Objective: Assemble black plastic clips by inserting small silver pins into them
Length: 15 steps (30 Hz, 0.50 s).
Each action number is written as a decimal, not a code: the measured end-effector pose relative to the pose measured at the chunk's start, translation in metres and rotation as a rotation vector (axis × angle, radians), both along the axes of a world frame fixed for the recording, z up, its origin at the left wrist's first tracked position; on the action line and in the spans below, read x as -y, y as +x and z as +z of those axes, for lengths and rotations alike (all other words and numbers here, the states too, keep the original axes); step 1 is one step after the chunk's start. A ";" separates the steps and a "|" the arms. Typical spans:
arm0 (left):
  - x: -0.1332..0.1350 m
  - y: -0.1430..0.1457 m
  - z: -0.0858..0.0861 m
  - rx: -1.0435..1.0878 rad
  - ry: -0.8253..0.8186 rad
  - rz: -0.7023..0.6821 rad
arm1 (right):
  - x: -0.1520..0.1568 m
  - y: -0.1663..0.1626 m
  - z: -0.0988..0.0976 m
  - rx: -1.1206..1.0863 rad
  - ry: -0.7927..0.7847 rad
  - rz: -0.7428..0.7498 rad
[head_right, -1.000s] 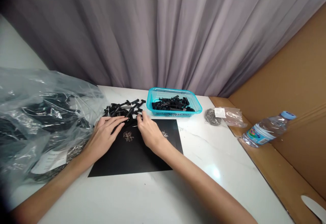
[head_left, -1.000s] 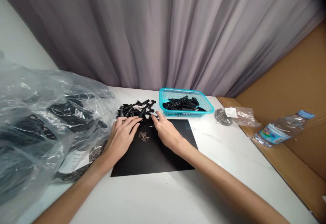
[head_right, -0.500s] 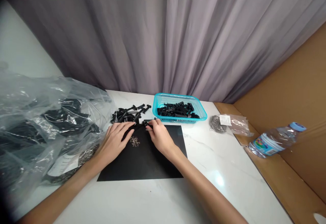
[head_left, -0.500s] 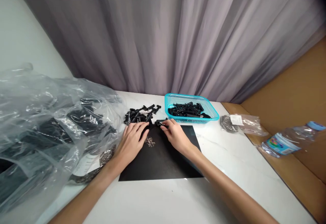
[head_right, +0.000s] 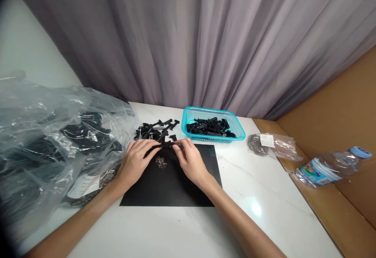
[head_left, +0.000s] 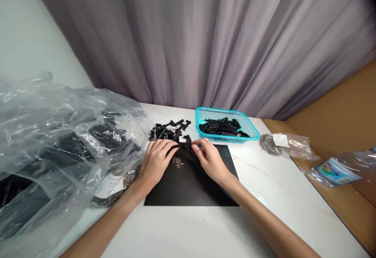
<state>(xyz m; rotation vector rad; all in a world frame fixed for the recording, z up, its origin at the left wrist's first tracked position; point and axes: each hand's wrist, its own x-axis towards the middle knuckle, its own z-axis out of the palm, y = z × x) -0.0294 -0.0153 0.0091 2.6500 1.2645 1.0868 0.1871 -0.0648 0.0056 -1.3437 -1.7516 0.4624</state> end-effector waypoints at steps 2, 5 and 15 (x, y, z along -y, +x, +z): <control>-0.002 0.000 -0.002 0.033 -0.004 0.045 | -0.004 0.004 -0.008 0.168 -0.011 -0.002; -0.003 -0.001 -0.007 0.081 -0.026 0.102 | -0.010 0.004 -0.019 0.320 -0.046 0.041; 0.005 0.002 -0.011 0.153 -0.158 0.088 | 0.016 -0.009 -0.011 0.361 0.117 0.155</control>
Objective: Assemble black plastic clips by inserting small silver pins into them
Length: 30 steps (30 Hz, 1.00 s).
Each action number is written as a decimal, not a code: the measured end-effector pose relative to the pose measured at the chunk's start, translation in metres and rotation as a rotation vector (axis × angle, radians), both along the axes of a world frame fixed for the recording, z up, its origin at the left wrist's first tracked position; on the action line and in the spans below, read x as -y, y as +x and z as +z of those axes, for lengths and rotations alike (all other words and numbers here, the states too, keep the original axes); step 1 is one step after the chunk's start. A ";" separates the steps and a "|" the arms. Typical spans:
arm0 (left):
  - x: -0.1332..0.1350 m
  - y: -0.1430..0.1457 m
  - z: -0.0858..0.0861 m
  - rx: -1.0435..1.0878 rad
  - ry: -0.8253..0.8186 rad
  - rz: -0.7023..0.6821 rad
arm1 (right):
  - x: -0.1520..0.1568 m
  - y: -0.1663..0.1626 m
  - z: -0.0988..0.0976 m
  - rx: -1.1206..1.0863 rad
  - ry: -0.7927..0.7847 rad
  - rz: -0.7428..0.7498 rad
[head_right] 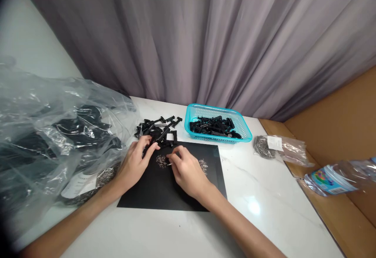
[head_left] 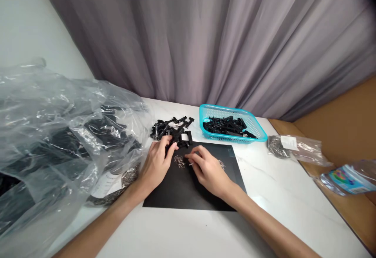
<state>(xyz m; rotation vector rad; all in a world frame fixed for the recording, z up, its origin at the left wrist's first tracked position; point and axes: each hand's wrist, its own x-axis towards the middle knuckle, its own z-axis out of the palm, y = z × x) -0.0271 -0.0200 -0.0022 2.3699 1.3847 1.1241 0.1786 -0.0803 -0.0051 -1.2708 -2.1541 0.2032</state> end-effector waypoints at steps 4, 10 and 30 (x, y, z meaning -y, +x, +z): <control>0.006 0.004 0.002 0.056 -0.071 -0.029 | 0.019 0.000 -0.002 0.140 0.004 0.069; 0.014 0.007 0.003 0.052 -0.096 -0.056 | 0.015 -0.002 -0.009 0.049 -0.013 -0.010; 0.016 0.007 0.007 0.051 -0.107 -0.001 | 0.010 0.001 -0.001 0.184 0.036 0.058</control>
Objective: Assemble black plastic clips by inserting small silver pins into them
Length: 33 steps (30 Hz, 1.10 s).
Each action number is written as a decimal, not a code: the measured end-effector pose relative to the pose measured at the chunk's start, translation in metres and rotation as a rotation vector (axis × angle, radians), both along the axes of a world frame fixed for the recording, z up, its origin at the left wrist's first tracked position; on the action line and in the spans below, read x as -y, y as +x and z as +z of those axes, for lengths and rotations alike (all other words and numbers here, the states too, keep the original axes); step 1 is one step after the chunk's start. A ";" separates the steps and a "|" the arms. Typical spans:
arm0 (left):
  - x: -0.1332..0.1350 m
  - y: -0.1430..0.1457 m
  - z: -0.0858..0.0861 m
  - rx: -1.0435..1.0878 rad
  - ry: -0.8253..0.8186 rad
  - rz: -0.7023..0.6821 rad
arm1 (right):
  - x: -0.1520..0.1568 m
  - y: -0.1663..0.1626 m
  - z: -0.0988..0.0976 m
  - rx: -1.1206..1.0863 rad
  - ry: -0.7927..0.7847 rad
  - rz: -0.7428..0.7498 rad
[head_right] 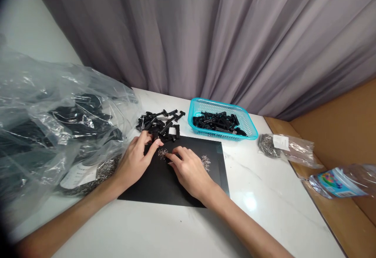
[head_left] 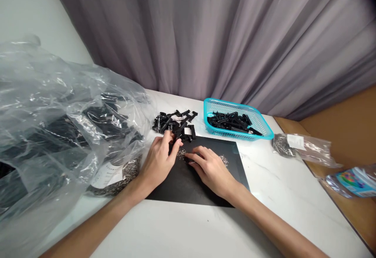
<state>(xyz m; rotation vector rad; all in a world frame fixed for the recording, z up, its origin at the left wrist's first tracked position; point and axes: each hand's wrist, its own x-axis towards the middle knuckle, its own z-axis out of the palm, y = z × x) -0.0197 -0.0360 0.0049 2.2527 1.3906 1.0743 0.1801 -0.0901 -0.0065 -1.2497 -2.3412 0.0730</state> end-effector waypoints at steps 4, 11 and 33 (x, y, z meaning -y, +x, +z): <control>0.001 0.000 0.001 0.000 -0.012 -0.002 | 0.005 0.000 0.001 0.108 0.004 0.058; 0.002 0.000 0.000 -0.026 0.009 0.001 | 0.003 -0.004 -0.004 -0.043 -0.025 0.017; 0.011 0.008 0.005 0.156 -0.170 -0.122 | 0.018 0.011 0.006 -0.058 -0.008 -0.049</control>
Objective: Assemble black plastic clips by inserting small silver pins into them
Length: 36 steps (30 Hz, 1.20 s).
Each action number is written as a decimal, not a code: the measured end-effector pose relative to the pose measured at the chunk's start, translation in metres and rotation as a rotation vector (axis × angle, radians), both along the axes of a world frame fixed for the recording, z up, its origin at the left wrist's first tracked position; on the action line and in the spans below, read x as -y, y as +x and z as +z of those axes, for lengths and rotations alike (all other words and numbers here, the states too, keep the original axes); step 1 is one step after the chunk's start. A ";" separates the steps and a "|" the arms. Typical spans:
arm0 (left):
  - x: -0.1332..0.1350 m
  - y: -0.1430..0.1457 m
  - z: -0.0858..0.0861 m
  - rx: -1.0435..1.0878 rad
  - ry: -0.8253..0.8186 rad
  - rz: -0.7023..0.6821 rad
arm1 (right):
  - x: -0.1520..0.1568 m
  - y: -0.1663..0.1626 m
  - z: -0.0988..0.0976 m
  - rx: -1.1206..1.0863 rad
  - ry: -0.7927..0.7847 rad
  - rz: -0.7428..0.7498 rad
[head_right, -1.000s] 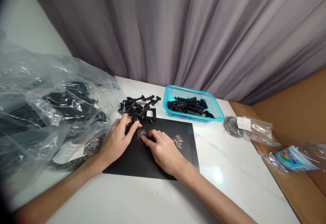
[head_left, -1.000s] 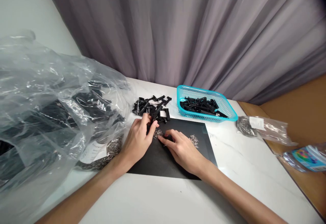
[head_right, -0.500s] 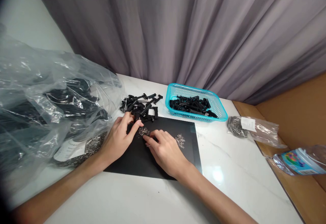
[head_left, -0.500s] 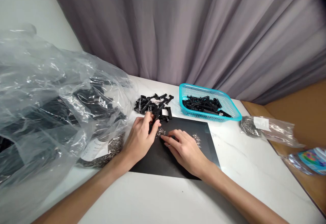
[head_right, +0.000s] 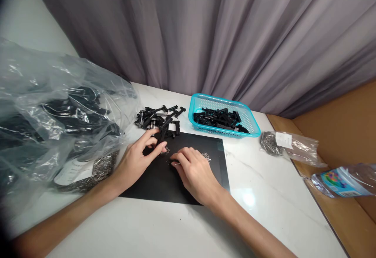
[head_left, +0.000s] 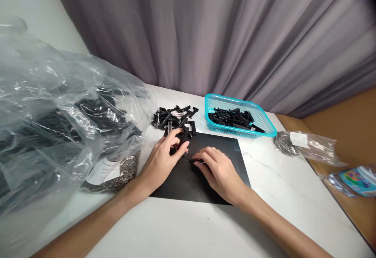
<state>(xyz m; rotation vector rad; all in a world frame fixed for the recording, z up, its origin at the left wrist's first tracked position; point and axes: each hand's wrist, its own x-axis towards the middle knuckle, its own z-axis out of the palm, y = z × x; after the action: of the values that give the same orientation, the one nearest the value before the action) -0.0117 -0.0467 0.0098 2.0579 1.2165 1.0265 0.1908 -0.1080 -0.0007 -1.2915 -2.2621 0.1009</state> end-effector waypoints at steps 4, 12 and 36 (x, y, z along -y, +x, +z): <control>0.002 0.001 -0.001 0.053 -0.046 -0.022 | 0.010 0.002 -0.003 0.145 -0.004 0.085; 0.005 0.002 -0.003 0.040 -0.051 -0.101 | 0.011 0.003 -0.011 -0.010 0.049 0.006; 0.013 0.012 -0.005 0.221 -0.289 -0.140 | 0.027 0.025 -0.009 0.023 0.083 -0.016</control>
<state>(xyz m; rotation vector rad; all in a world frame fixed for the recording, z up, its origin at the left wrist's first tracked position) 0.0006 -0.0602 0.0046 1.7303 1.0264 0.9249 0.2157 -0.1355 -0.0098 -1.2737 -2.2498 -0.0136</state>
